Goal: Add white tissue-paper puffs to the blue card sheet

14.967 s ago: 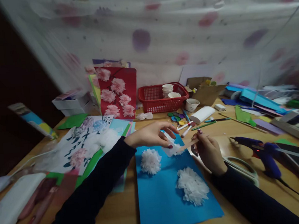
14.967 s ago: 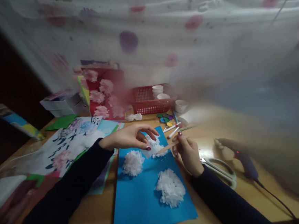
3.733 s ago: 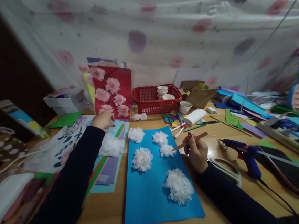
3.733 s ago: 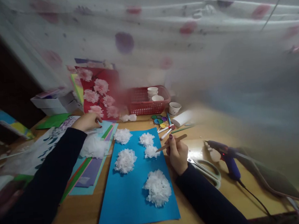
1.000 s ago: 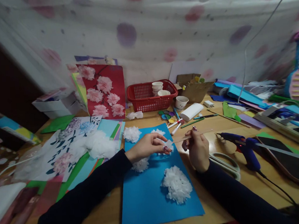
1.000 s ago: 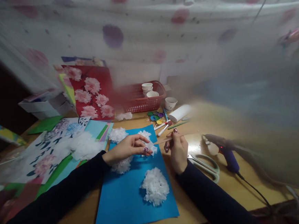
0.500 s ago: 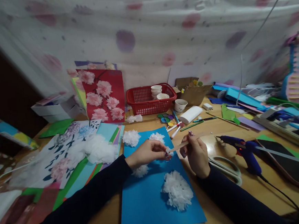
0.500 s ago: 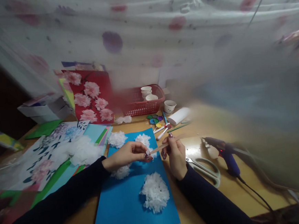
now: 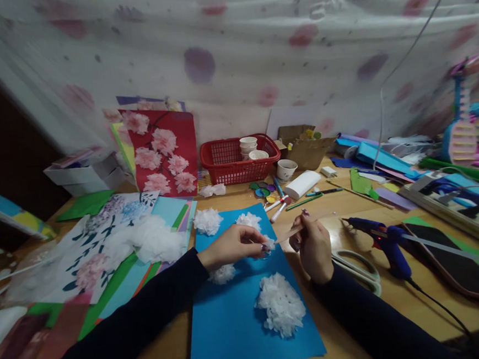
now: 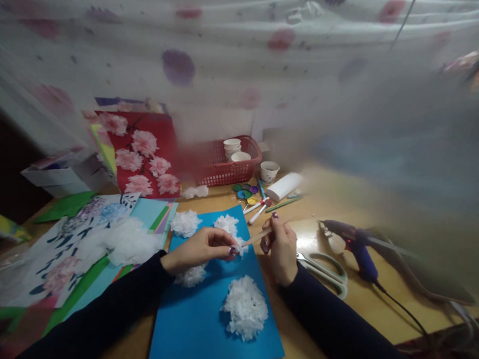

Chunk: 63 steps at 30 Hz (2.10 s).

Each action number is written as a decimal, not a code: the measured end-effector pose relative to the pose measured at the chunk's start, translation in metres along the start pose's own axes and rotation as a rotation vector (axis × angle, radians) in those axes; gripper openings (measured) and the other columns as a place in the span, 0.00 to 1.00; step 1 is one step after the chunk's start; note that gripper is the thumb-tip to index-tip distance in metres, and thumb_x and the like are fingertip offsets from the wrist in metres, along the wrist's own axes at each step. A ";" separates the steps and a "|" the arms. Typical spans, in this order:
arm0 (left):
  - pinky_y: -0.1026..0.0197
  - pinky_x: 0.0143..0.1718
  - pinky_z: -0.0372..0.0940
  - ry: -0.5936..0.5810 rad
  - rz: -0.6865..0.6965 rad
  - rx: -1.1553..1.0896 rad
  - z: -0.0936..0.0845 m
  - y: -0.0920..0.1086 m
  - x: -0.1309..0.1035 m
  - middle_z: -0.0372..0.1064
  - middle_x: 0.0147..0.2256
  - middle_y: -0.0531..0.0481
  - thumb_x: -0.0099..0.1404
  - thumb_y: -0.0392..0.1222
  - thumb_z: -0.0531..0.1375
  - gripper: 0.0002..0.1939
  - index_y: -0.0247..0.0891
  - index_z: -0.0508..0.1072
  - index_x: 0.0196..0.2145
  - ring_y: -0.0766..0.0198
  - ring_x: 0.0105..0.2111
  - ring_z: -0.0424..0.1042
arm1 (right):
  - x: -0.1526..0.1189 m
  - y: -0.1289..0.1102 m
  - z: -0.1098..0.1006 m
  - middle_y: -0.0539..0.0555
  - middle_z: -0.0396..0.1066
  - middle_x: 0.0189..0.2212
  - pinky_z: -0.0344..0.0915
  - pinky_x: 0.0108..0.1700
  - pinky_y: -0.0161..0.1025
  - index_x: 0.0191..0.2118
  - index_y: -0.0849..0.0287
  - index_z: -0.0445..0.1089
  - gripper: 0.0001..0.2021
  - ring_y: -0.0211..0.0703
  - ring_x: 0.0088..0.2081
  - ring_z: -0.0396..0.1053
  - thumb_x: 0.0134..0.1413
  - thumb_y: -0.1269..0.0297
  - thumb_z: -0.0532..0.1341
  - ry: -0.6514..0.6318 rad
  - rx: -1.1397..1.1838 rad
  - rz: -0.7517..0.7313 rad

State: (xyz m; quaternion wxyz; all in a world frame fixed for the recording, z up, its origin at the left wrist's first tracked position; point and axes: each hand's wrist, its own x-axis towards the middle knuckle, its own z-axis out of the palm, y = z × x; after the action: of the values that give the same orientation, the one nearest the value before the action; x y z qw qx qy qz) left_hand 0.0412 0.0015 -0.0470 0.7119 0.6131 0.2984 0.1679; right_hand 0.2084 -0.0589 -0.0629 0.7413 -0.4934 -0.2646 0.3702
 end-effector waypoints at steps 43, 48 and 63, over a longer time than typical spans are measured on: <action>0.55 0.45 0.66 -0.073 -0.065 -0.134 0.004 0.009 -0.007 0.76 0.32 0.45 0.56 0.34 0.63 0.08 0.30 0.73 0.35 0.63 0.33 0.76 | -0.010 0.000 0.004 0.44 0.56 0.09 0.50 0.14 0.30 0.23 0.59 0.64 0.19 0.30 0.11 0.53 0.53 0.49 0.59 -0.169 -0.078 -0.103; 0.55 0.44 0.67 -0.043 0.061 -0.030 -0.005 0.007 -0.004 0.76 0.33 0.44 0.54 0.34 0.65 0.11 0.31 0.72 0.36 0.62 0.34 0.76 | -0.009 0.000 0.002 0.44 0.57 0.10 0.52 0.15 0.31 0.24 0.59 0.66 0.19 0.31 0.13 0.55 0.53 0.48 0.59 -0.142 -0.067 -0.174; 0.60 0.40 0.67 -0.048 0.066 0.288 -0.024 0.016 -0.004 0.76 0.29 0.48 0.54 0.32 0.61 0.06 0.31 0.75 0.32 0.64 0.32 0.74 | -0.008 0.018 -0.005 0.45 0.59 0.12 0.52 0.18 0.32 0.23 0.59 0.67 0.19 0.33 0.15 0.57 0.57 0.50 0.55 -0.279 -0.523 -0.246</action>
State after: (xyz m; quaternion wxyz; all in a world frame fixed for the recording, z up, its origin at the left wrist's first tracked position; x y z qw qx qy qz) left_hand 0.0248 0.0203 -0.0319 0.6178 0.7222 0.2816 0.1320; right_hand 0.2023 -0.0642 -0.0813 0.5851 -0.5760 -0.5076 0.2614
